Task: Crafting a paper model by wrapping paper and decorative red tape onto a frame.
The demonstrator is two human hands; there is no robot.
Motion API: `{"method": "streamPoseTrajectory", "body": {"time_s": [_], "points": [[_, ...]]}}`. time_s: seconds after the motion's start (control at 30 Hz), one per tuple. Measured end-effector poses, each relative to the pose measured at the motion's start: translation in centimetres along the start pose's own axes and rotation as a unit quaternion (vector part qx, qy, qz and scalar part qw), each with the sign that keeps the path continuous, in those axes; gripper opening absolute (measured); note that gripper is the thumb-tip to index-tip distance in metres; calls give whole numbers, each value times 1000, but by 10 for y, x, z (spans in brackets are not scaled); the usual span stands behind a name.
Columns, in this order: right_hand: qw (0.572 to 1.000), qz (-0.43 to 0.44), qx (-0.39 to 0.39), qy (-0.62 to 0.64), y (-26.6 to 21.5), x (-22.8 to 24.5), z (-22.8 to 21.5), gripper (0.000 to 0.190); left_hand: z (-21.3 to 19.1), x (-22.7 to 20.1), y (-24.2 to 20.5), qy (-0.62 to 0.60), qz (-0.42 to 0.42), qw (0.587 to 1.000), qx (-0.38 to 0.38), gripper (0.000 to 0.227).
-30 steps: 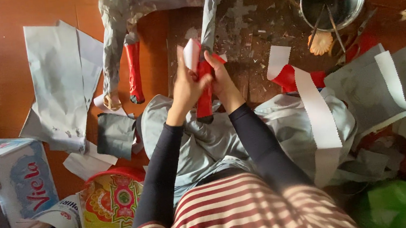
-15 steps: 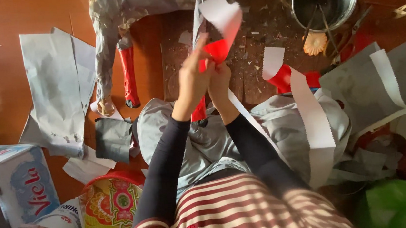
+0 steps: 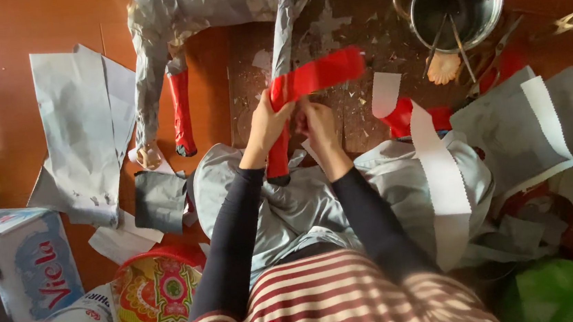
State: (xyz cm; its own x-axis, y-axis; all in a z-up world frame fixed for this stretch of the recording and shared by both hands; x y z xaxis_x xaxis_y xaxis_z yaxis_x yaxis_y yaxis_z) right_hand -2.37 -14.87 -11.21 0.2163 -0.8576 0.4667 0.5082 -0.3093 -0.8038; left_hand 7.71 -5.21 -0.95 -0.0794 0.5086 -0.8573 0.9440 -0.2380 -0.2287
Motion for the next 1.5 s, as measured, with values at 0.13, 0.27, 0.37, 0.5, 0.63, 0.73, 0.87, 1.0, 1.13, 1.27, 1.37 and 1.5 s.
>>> {"method": "streamPoseTrajectory", "body": {"time_s": [0.13, 0.27, 0.37, 0.5, 0.63, 0.73, 0.87, 1.0, 1.13, 1.27, 1.37, 1.5], "points": [[863, -399, -55, -306, -46, 81, 47, 47, -1, 1, -1, 32, -36, 999, -6, 63], [819, -355, 17, -450, -46, 113, 105, 42, -14, -29, -7, 24, -120, 991, 47, 105], [804, -336, 1, -491, -42, 108, 107, 36, -2, -4, 2, 1, -40, 998, 44, 113], [834, -387, -14, -393, -14, 94, 96, 54, -3, -9, -1, -20, 3, 1000, 16, 110], [949, -211, 128, -197, 16, 74, 102, 71, -7, -27, -9, -31, -35, 996, 81, 117], [976, -69, 190, -76, 20, 60, 109, 72, -5, -25, -8, -87, 38, 988, 122, 126], [984, 18, 175, 0, 5, 47, 113, 72, -20, -62, -6, -90, 250, 963, 46, 127], [989, 63, 132, 8, 18, 21, 104, 75, -74, -66, 57, -130, 49, 965, -224, 88], [941, -261, 62, -207, -41, 89, 123, 67, -62, -130, 73, -72, 208, 952, -210, 87], [848, -428, -86, -299, -55, 107, 101, 30, -24, -161, 57, -111, 160, 981, -15, 96], [873, -344, -152, -309, 47, 72, 32, 44, -21, -107, 60, -169, 89, 981, -18, 92], [916, -301, -140, -225, 23, 93, 43, 33, 27, 18, 65, -118, 95, 987, -53, 41]]}}
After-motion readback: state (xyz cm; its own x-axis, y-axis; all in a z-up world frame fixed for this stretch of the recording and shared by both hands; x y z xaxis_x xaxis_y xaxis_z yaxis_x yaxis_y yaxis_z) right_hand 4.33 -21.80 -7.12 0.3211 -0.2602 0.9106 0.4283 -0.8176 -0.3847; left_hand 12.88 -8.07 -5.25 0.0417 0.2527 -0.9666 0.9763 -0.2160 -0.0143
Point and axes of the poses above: each hand's wrist, its own y-axis towards the middle knuckle, its own z-axis out of the palm, x = y × z, the point moved 9 cm from there along y, towards the middle knuckle, and after that the axes turned 15 degrees about -x, right-handed, at the moved point
